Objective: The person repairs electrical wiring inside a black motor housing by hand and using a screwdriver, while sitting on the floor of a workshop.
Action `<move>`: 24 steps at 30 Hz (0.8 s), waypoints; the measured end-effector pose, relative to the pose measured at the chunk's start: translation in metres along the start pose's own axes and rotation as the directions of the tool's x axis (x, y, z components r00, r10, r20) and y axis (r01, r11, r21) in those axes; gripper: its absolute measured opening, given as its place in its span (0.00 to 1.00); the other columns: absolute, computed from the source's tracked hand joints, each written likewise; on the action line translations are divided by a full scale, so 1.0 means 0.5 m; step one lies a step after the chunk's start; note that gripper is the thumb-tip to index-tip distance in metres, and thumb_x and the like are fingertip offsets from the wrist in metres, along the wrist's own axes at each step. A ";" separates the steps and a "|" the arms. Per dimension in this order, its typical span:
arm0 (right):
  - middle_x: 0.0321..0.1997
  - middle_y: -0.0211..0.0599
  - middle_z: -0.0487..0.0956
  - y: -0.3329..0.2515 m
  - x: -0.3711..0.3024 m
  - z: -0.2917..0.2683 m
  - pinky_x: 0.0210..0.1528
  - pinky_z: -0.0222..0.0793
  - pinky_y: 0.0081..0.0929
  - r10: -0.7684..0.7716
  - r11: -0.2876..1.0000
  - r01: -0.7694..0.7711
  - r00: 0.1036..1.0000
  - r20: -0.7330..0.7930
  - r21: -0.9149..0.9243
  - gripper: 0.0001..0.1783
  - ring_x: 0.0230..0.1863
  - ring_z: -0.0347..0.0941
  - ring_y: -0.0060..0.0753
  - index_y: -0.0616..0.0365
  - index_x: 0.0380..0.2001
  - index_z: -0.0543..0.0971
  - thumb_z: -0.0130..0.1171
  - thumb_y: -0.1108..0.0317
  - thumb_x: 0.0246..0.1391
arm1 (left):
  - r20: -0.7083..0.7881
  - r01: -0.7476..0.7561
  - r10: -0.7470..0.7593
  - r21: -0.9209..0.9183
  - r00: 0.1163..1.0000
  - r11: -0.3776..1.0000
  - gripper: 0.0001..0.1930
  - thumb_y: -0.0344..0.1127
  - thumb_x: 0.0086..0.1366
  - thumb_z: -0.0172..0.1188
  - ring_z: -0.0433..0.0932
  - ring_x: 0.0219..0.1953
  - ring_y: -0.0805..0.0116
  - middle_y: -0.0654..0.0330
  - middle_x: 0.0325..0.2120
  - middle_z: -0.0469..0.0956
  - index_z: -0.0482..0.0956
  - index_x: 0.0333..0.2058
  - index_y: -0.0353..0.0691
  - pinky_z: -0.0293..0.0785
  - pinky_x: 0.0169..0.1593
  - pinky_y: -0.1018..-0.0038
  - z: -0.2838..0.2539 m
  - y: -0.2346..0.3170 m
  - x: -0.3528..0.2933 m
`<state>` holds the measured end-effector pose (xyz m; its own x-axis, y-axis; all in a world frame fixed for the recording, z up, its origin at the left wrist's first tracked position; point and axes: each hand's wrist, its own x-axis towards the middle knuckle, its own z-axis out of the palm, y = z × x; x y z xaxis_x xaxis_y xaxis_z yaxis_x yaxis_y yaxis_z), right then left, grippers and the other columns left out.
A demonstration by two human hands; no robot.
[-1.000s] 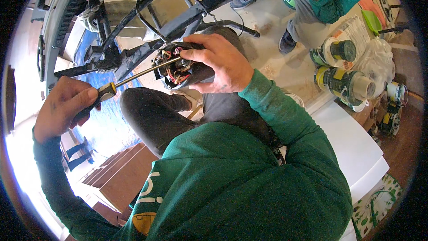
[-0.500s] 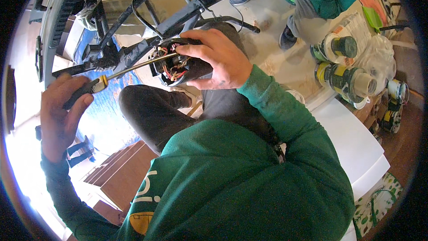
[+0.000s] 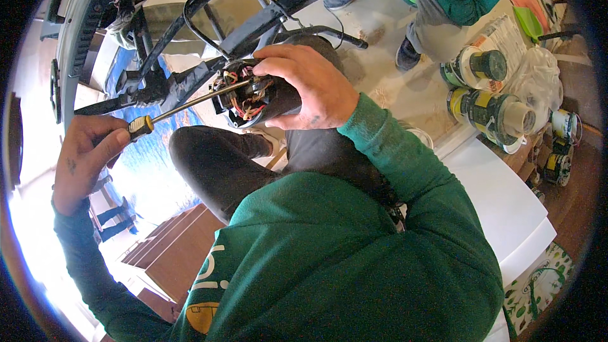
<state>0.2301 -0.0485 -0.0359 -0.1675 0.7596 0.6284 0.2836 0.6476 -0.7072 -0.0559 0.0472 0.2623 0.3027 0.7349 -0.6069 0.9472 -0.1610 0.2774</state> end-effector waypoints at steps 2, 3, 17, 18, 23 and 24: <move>0.69 0.46 0.75 0.002 0.004 -0.006 0.68 0.71 0.49 -0.001 1.000 0.001 0.999 0.038 0.011 0.52 0.66 0.74 0.57 0.51 0.66 0.72 0.87 0.63 0.35 | -0.028 -0.024 0.025 0.022 0.999 0.999 0.28 0.55 0.68 0.71 0.72 0.22 0.72 0.57 0.19 0.79 0.91 0.35 0.27 0.61 0.26 0.69 -0.005 0.011 0.003; 0.68 0.46 0.76 0.000 0.010 -0.012 0.68 0.71 0.49 0.000 1.000 -0.002 0.998 0.069 0.021 0.51 0.65 0.75 0.57 0.52 0.65 0.72 0.87 0.63 0.35 | -0.052 -0.027 0.029 0.040 0.998 0.999 0.27 0.54 0.67 0.72 0.73 0.22 0.71 0.56 0.20 0.81 0.91 0.36 0.26 0.62 0.27 0.69 -0.006 0.011 0.007; 0.48 0.48 0.89 -0.066 0.080 -0.045 0.49 0.84 0.41 0.116 0.993 -0.116 0.992 -0.058 -0.005 0.15 0.47 0.88 0.53 0.63 0.42 0.86 0.74 0.63 0.58 | 0.005 0.041 -0.041 0.104 0.999 0.994 0.29 0.51 0.65 0.78 0.84 0.35 0.62 0.45 0.32 0.87 0.87 0.42 0.22 0.76 0.40 0.65 -0.041 0.057 0.014; 0.45 0.45 0.90 -0.072 0.089 -0.045 0.47 0.85 0.40 0.123 0.992 -0.125 0.989 -0.083 -0.019 0.13 0.44 0.88 0.52 0.62 0.39 0.87 0.74 0.64 0.56 | -0.027 0.033 -0.030 0.090 0.999 0.995 0.29 0.50 0.65 0.78 0.85 0.36 0.62 0.45 0.33 0.87 0.86 0.43 0.22 0.77 0.41 0.64 -0.037 0.052 0.012; 0.46 0.44 0.89 -0.094 0.116 -0.066 0.47 0.85 0.41 0.179 0.977 -0.167 0.980 0.086 -0.132 0.13 0.44 0.87 0.51 0.62 0.38 0.88 0.73 0.65 0.53 | -0.080 0.033 -0.028 0.061 0.996 0.998 0.27 0.44 0.66 0.79 0.87 0.39 0.60 0.42 0.37 0.87 0.79 0.47 0.24 0.81 0.45 0.62 -0.028 0.046 -0.005; 0.45 0.44 0.89 -0.094 0.119 -0.064 0.47 0.85 0.41 0.178 0.976 -0.162 0.979 0.102 -0.149 0.13 0.44 0.87 0.50 0.61 0.38 0.88 0.73 0.65 0.53 | -0.084 0.031 -0.025 0.073 0.996 0.997 0.27 0.44 0.66 0.79 0.87 0.38 0.60 0.42 0.37 0.87 0.79 0.47 0.24 0.81 0.44 0.63 -0.027 0.050 -0.008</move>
<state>0.2372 -0.0356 0.0452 -0.2100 0.8647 0.4563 0.4444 0.5001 -0.7432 -0.0347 0.0494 0.2818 0.2694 0.7911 -0.5491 0.9612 -0.1861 0.2034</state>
